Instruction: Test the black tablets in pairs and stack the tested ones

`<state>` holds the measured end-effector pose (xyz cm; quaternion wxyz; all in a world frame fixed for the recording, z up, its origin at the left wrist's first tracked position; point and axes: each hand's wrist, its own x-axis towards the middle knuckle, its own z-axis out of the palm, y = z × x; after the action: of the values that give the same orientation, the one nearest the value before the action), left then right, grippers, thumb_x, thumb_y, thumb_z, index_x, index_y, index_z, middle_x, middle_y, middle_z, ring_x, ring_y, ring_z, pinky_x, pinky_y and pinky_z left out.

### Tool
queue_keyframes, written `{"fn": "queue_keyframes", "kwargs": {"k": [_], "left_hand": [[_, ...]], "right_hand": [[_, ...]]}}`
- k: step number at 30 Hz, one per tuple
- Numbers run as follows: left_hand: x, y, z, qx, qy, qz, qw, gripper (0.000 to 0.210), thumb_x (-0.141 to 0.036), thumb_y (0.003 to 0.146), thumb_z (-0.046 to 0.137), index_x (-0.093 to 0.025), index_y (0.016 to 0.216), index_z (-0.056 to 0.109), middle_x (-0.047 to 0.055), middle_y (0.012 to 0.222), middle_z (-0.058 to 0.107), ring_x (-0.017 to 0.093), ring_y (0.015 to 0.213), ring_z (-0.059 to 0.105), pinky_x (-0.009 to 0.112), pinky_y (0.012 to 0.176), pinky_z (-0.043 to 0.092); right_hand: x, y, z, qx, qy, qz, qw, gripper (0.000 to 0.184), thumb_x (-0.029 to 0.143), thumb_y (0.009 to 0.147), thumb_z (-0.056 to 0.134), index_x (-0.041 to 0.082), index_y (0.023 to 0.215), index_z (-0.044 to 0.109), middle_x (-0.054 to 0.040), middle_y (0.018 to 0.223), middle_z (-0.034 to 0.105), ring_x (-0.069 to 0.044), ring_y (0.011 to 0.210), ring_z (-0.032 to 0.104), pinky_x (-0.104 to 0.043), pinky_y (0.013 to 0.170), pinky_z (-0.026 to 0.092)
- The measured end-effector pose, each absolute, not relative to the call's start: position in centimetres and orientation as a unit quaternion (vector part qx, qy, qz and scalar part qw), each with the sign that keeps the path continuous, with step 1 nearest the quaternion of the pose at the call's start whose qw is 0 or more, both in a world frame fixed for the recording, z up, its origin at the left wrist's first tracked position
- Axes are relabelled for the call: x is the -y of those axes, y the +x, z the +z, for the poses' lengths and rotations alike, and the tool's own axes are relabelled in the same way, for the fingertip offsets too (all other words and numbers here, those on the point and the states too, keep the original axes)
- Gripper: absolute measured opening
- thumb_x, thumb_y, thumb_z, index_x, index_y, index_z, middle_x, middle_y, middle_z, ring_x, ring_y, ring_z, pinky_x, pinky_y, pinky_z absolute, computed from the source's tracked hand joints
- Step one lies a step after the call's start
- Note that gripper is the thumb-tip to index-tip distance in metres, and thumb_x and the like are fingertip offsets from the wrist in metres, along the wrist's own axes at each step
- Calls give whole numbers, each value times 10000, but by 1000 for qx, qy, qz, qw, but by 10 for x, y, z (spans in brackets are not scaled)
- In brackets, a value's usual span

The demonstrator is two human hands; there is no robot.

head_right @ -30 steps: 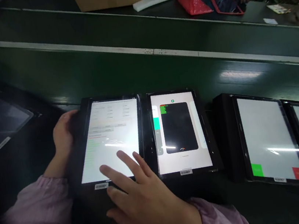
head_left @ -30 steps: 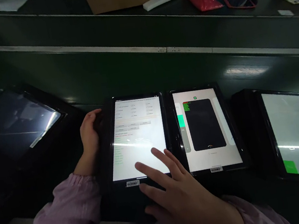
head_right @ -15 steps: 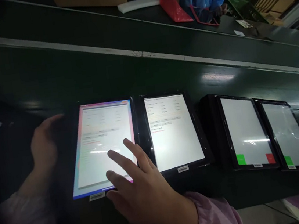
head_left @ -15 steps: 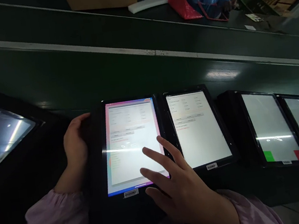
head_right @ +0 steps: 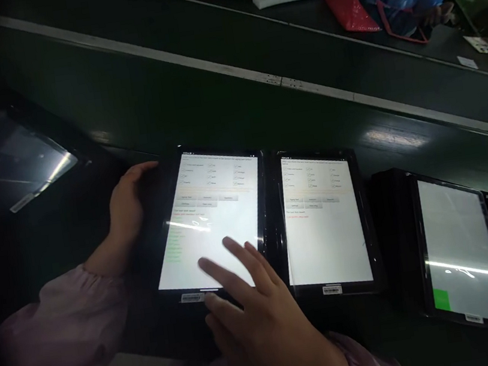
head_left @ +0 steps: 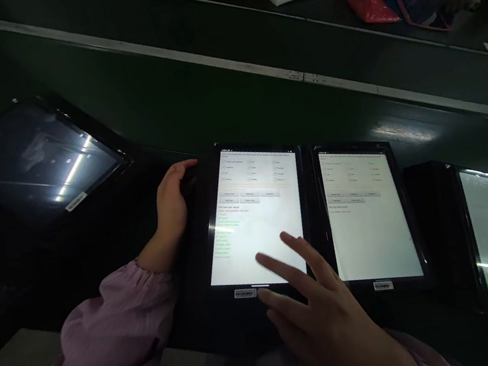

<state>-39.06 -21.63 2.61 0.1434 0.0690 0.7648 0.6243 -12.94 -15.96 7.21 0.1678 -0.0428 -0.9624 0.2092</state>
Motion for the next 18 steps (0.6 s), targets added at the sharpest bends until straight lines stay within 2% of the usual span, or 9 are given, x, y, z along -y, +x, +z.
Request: {"fn": "queue_keyframes", "kwargs": {"k": [3,6,15,18], "left_hand": [[217,-392,24,-754,69,636,151,287,-225,944,439,-209,892,721,82,1081,765,273,1213,658,366,1004,571],[219,-395,20,-748,70,642,153,290,-240,927,449,-222,882,735,67,1076,777,275,1187,682,358,987,584],[221,-398,9,-723,69,669,159,285,-307,914,481,-236,887,756,56,1044,788,268,1152,710,330,950,599],[221,-398,10,-719,73,673,158,278,-289,918,481,-231,885,751,61,1043,789,268,1126,717,341,961,595]], "right_hand": [[155,-133,69,967,-97,158,177,251,193,1058,570,209,1222,759,-120,1525,653,-377,1644,329,-614,1099,630],[151,-135,67,963,-119,136,198,291,212,1078,554,175,1324,703,-164,1568,594,-363,1676,247,-605,1095,633],[153,-137,71,960,-83,176,201,247,165,1053,579,216,1237,736,-128,1509,648,-324,1656,304,-573,1121,619],[155,-140,74,962,-73,182,191,235,181,1062,569,210,1217,744,-128,1500,659,-310,1668,279,-556,1136,611]]}}
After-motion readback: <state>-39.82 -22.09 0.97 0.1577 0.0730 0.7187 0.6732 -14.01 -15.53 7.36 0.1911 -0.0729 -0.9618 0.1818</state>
